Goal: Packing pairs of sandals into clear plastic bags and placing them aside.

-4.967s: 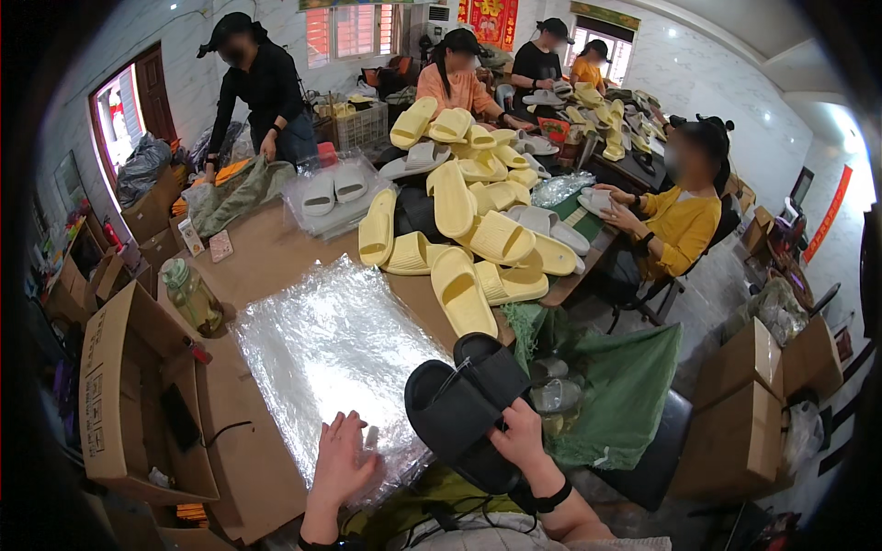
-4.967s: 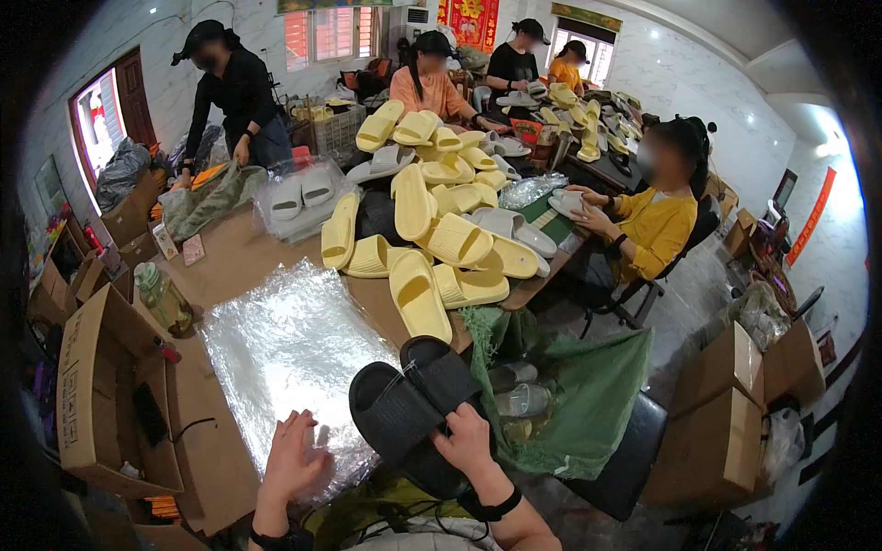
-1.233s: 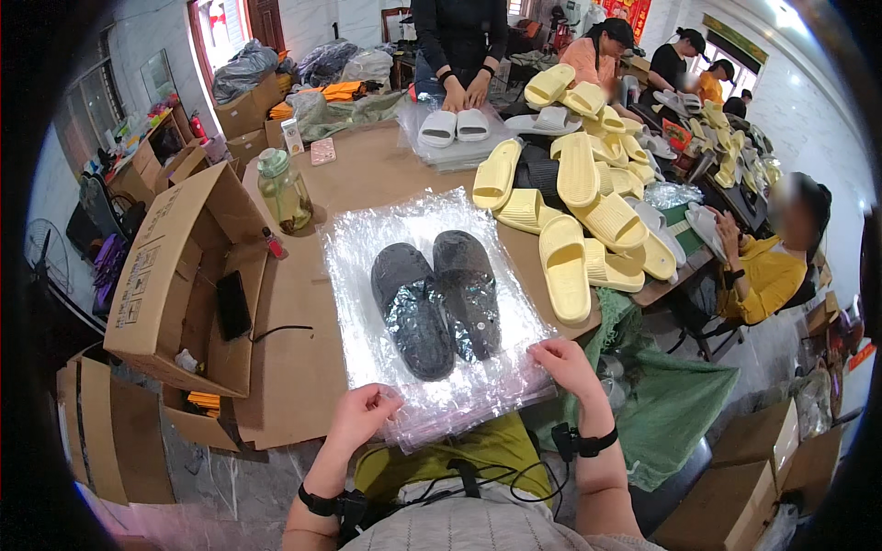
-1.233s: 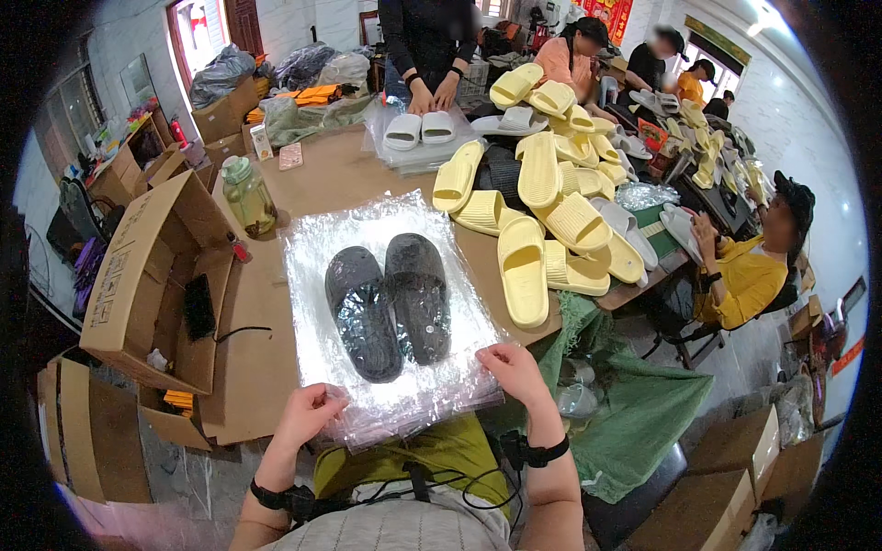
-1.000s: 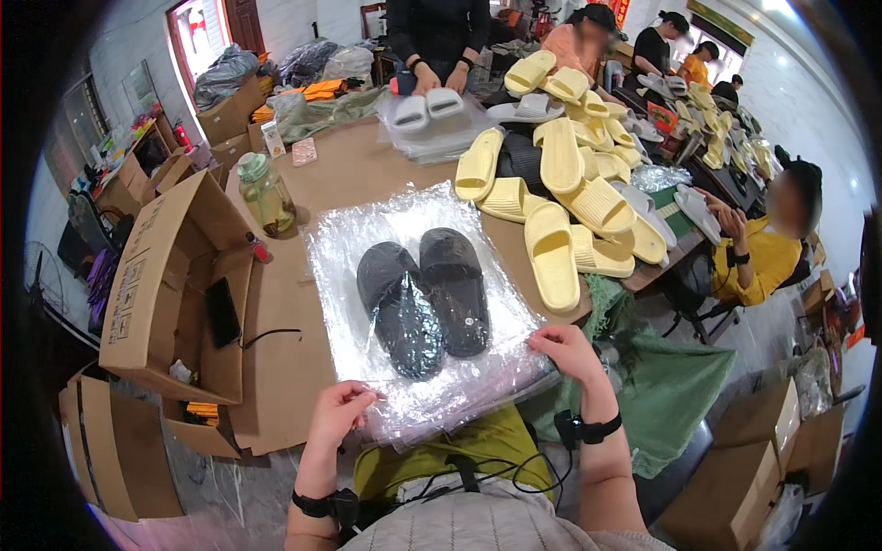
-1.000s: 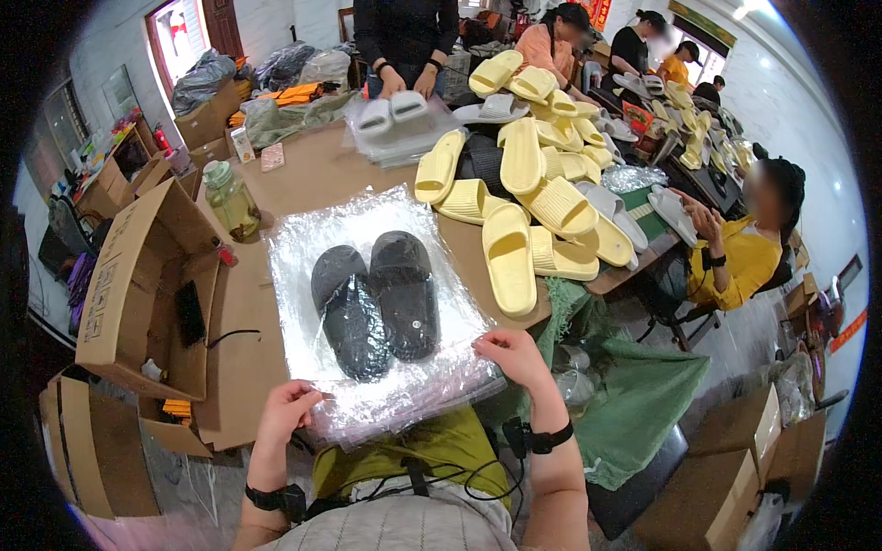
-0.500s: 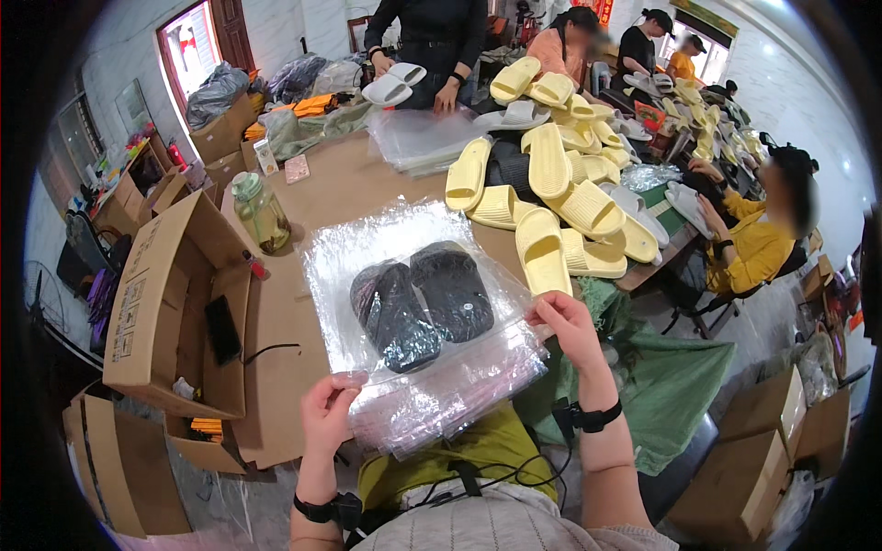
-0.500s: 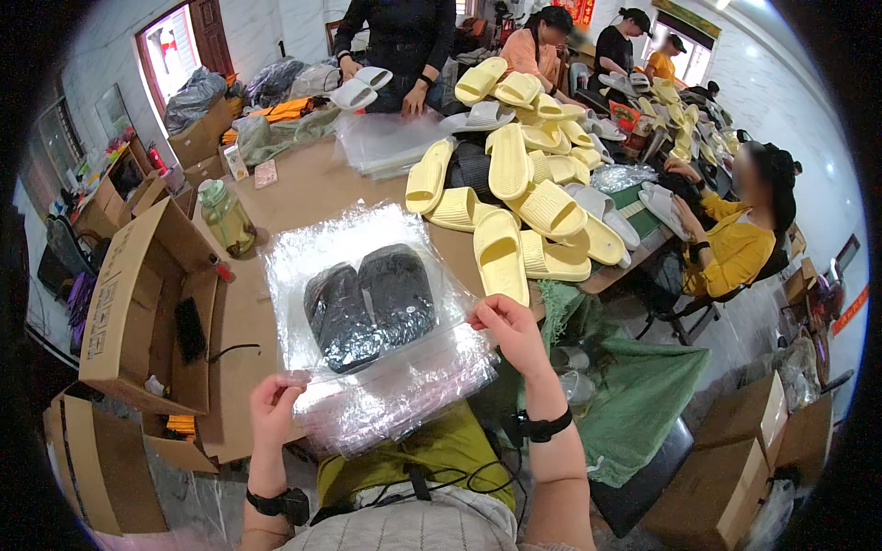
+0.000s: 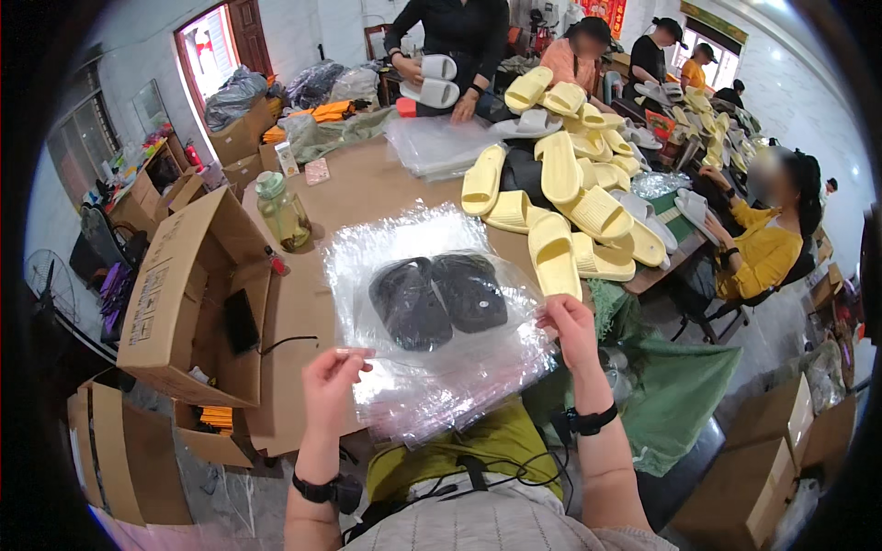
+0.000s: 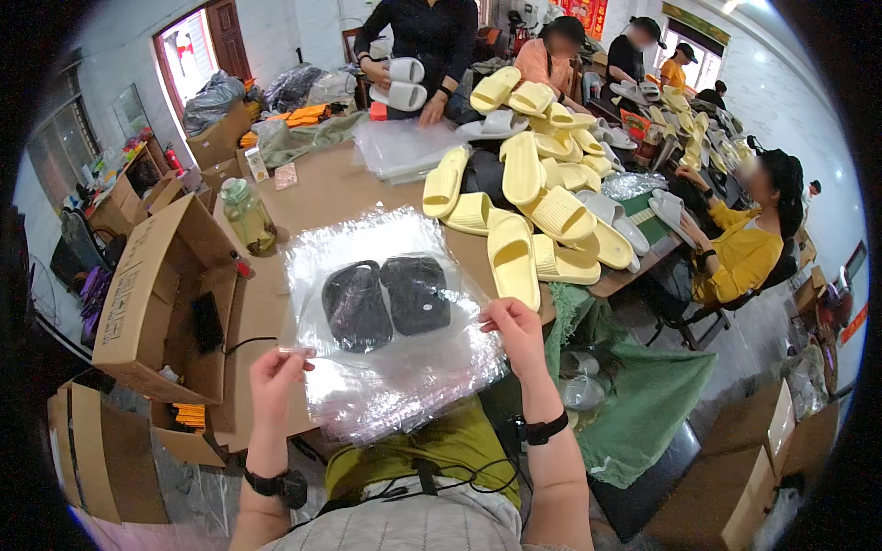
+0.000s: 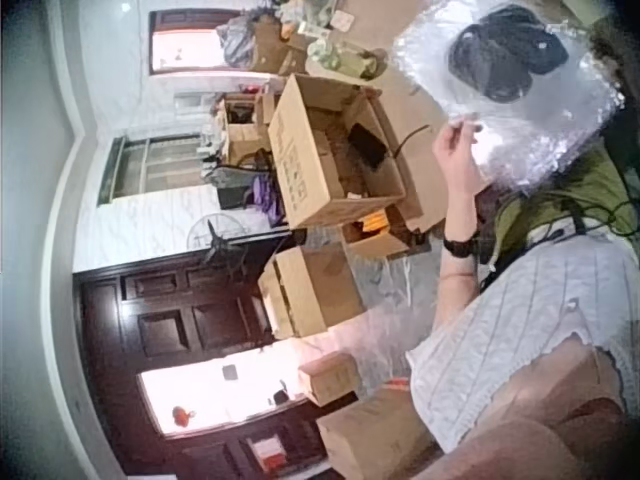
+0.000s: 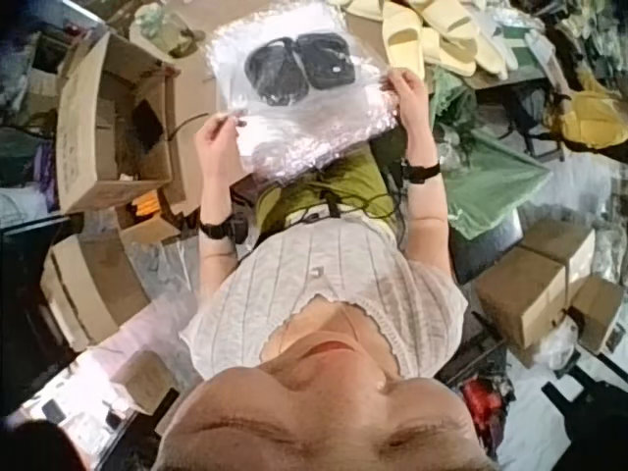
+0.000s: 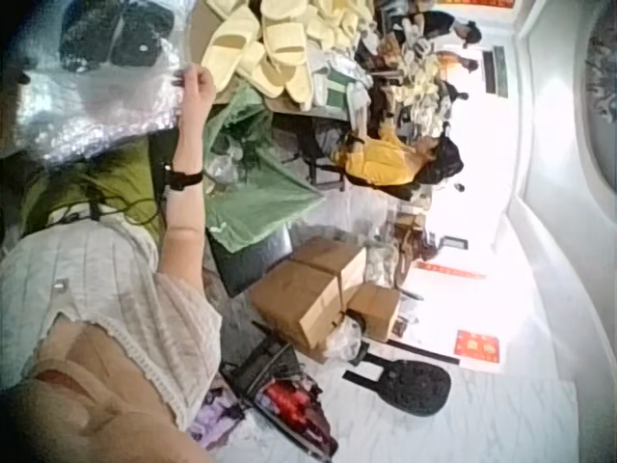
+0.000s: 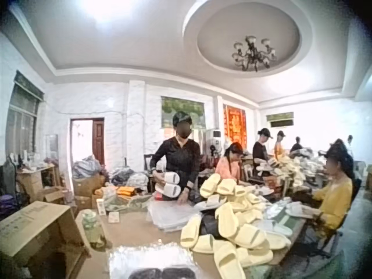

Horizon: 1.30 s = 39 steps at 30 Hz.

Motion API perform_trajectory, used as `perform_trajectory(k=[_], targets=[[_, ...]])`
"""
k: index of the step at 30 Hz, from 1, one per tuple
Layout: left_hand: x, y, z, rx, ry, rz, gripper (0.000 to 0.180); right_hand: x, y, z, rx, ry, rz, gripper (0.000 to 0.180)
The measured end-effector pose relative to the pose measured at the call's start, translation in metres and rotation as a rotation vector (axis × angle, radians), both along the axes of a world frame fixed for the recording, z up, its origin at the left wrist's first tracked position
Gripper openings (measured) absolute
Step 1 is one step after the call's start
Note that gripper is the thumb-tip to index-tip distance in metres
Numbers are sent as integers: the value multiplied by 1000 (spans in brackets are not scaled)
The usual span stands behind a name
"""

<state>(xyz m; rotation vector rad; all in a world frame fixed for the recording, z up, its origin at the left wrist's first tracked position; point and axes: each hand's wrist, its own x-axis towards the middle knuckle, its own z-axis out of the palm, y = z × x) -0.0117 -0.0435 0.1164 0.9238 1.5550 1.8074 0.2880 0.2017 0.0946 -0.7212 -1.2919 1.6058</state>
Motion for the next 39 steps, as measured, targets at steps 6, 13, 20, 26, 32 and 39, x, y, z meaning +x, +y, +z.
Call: perform_trajectory(k=[6, 13, 20, 26, 32, 39], targets=[[-3, 24, 26, 75, -132, 40, 13, -17, 11, 22, -46, 133, 18, 19], [8, 27, 38, 49, -168, 29, 19, -23, 15, 35, -177, 315, 119, 13], [5, 33, 36, 136, -96, -124, 39, -31, 32, 51, -284, 429, 172, 10], [-3, 41, 28, 243, 27, -78, 55, -34, 38, 54, -283, 447, 187, 8], [1, 51, 25, 398, 175, -208, 78, -34, 32, 61, -339, 364, 127, 9], [12, 45, 16, 226, 368, -180, 111, -37, 33, 50, -381, 435, 170, 8]])
